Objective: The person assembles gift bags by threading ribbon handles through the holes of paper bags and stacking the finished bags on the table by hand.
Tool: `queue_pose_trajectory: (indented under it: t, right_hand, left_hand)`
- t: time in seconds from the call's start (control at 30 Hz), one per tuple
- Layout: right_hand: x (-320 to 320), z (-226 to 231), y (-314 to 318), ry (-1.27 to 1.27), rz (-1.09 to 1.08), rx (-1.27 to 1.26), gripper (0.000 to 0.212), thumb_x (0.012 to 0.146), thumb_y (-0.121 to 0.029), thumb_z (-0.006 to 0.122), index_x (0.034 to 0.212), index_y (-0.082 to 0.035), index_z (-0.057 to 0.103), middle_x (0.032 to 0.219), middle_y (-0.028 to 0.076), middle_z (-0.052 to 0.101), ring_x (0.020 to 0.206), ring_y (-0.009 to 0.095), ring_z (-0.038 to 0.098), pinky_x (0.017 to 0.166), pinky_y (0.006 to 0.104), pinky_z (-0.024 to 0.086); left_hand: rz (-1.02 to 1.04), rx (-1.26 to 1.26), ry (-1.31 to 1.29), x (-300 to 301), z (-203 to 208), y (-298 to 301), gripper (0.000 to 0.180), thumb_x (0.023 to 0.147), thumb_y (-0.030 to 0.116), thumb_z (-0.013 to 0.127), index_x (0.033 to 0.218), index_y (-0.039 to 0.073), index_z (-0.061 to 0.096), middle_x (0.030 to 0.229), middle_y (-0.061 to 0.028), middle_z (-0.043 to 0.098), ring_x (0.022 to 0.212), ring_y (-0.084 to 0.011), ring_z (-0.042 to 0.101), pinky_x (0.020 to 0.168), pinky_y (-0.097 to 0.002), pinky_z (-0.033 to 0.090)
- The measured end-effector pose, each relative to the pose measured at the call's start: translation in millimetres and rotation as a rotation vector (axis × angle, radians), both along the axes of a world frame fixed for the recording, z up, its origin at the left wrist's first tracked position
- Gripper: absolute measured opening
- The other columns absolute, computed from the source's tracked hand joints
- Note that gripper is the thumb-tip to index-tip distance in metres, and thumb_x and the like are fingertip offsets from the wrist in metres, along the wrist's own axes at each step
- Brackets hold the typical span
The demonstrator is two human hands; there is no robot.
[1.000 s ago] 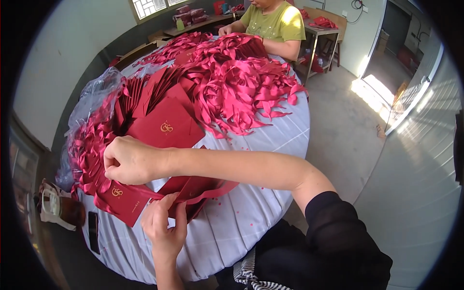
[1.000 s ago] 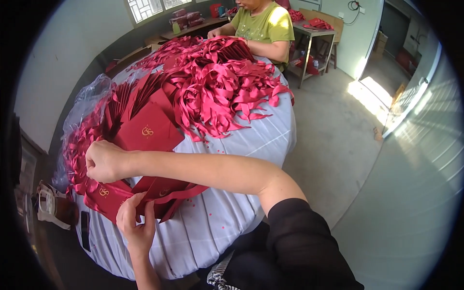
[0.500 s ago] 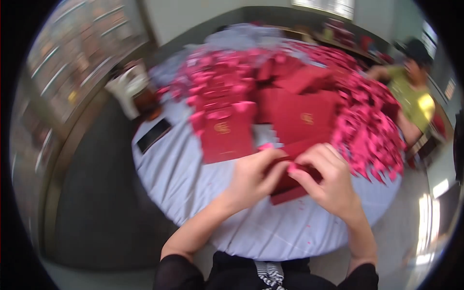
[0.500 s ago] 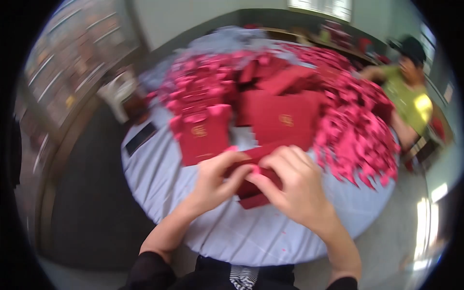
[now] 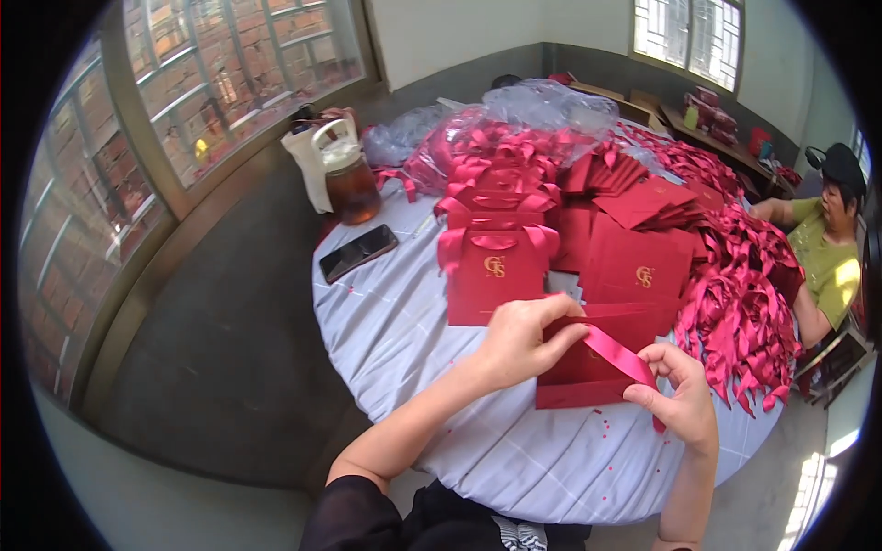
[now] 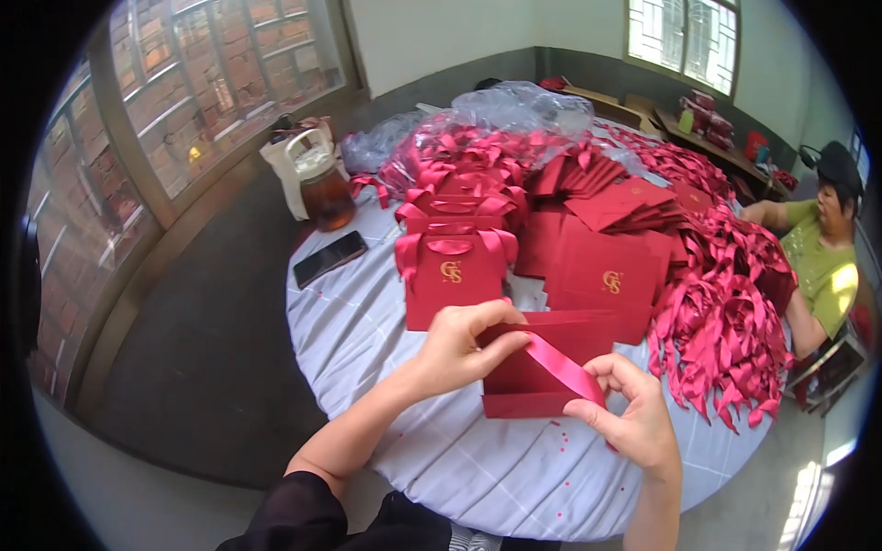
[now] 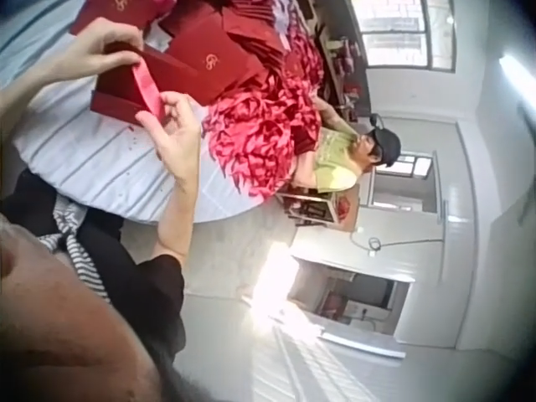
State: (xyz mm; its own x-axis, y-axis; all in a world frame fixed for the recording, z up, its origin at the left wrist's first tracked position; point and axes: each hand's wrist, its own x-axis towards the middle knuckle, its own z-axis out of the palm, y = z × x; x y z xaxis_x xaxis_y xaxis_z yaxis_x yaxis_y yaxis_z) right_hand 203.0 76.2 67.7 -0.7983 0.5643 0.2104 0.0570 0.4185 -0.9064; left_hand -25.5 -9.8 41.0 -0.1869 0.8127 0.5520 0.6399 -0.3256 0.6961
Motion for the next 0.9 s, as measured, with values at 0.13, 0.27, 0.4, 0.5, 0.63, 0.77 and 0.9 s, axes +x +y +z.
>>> queue_pose_trajectory:
  t: [0.13, 0.27, 0.4, 0.5, 0.63, 0.77, 0.9]
  right_hand:
    - [22, 6, 10, 0.001, 0.038, -0.193, 0.025, 0.082, -0.004, 0.071, 0.104, 0.002, 0.061, 0.091, 0.002, 0.063, 0.084, 0.008, 0.058, 0.074, 0.0235, 0.047]
    - [21, 1, 29, 0.039, 0.079, -0.209, 0.010, 0.093, -0.009, 0.059, 0.097, 0.000, 0.059, 0.076, 0.001, 0.060, 0.067, 0.006, 0.054, 0.058, 0.0229, 0.043]
    - [40, -1, 44, -0.013, 0.014, -0.098, 0.013, 0.089, -0.008, 0.064, 0.099, 0.000, 0.061, 0.084, 0.000, 0.062, 0.076, 0.006, 0.058, 0.068, 0.0213, 0.046]
    - [62, -4, 53, -0.019, -0.016, -0.112, 0.014, 0.087, -0.008, 0.067, 0.098, 0.000, 0.062, 0.085, 0.000, 0.063, 0.079, 0.006, 0.059, 0.069, 0.0215, 0.047]
    - [74, 2, 55, 0.136, -0.117, -0.165, 0.012, 0.086, -0.007, 0.067, 0.096, -0.002, 0.062, 0.083, 0.000, 0.064, 0.074, 0.006, 0.059, 0.066, 0.0211, 0.046]
    - [60, 3, 48, 0.413, -0.150, -0.273, 0.011, 0.086, -0.006, 0.067, 0.095, -0.002, 0.061, 0.083, 0.002, 0.063, 0.067, 0.005, 0.055, 0.057, 0.0205, 0.044]
    - [42, -1, 43, 0.784, 0.020, -0.339, 0.011, 0.089, -0.010, 0.064, 0.097, -0.003, 0.060, 0.098, 0.012, 0.065, 0.093, 0.020, 0.063, 0.084, 0.0317, 0.051]
  left_hand:
    - [-0.005, 0.045, 0.166, -2, 7, 0, 0.014, 0.083, 0.008, 0.069, 0.094, 0.000, 0.065, 0.078, -0.0105, 0.064, 0.065, -0.0152, 0.061, 0.058, -0.0265, 0.049]
    - [0.021, 0.054, 0.239, -1, 13, -7, 0.009, 0.081, 0.007, 0.068, 0.088, 0.002, 0.065, 0.072, -0.0118, 0.062, 0.061, -0.0229, 0.058, 0.056, -0.0318, 0.045]
    - [0.079, 0.025, 0.265, 5, 18, -10, 0.003, 0.081, -0.001, 0.065, 0.085, 0.000, 0.065, 0.063, -0.0086, 0.050, 0.053, -0.0182, 0.044, 0.048, -0.0307, 0.033]
    - [0.048, 0.063, 0.309, 13, 20, -5, 0.005, 0.079, -0.003, 0.065, 0.084, 0.000, 0.064, 0.064, -0.0083, 0.051, 0.055, -0.0196, 0.043, 0.050, -0.0318, 0.033]
    - [0.063, 0.101, 0.462, 18, 30, -7, 0.008, 0.076, -0.003, 0.067, 0.082, 0.001, 0.064, 0.064, -0.0074, 0.052, 0.063, -0.0232, 0.045, 0.060, -0.0342, 0.035]
    - [0.127, 0.095, 0.563, 23, 38, -12, 0.009, 0.074, -0.001, 0.068, 0.080, 0.002, 0.063, 0.075, -0.0085, 0.052, 0.071, -0.0254, 0.047, 0.068, -0.0357, 0.033]
    - [0.089, 0.091, 0.684, 33, 52, -11, 0.011, 0.074, -0.003, 0.065, 0.083, 0.002, 0.062, 0.080, -0.0096, 0.052, 0.076, -0.0269, 0.048, 0.070, -0.0369, 0.035]
